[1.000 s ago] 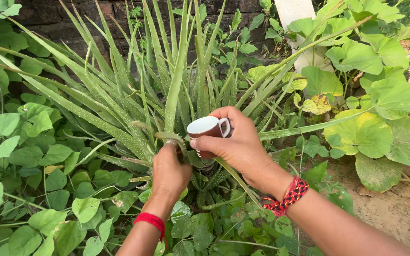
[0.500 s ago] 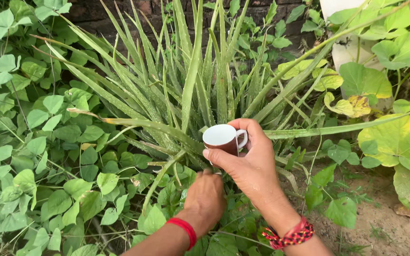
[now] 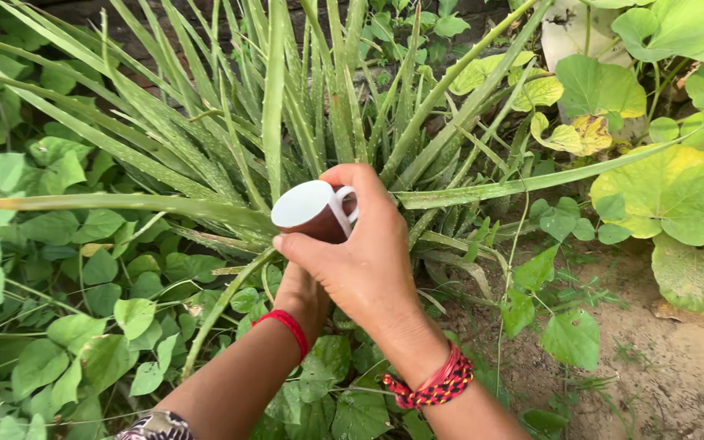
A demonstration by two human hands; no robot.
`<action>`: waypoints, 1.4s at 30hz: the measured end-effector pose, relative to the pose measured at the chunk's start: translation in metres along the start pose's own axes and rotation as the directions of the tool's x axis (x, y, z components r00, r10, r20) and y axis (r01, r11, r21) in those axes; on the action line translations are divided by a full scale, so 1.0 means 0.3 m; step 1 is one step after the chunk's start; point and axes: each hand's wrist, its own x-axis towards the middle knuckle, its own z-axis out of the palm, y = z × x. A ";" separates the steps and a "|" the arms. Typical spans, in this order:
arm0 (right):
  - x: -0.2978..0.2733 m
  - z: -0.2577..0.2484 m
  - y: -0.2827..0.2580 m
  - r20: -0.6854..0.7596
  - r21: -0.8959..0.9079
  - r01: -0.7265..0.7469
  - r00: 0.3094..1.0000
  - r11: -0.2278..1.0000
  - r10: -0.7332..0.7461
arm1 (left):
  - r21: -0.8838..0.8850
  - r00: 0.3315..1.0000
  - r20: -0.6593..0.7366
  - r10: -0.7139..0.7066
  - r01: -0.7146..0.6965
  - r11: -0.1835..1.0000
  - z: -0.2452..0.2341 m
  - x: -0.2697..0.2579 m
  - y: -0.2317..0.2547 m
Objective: The person pours a white liquid from a cup onto plants, refills the cup from a metal bucket, and applies a white substance to the leaves of an aloe vera plant.
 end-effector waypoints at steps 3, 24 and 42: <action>-0.006 0.006 0.007 0.007 -0.066 -0.037 0.999 0.997 0.037 | 0.001 1.000 0.003 -0.011 0.011 1.000 0.023 0.044 0.014; -0.010 0.000 -0.018 -0.025 -0.057 0.036 0.999 0.998 -0.037 | 0.021 0.998 0.057 0.019 -0.020 1.000 0.043 -0.002 0.040; -0.027 -0.011 -0.046 0.051 0.007 0.041 0.998 0.999 -0.042 | -0.071 1.000 0.015 0.003 -0.002 0.998 0.032 -0.157 0.009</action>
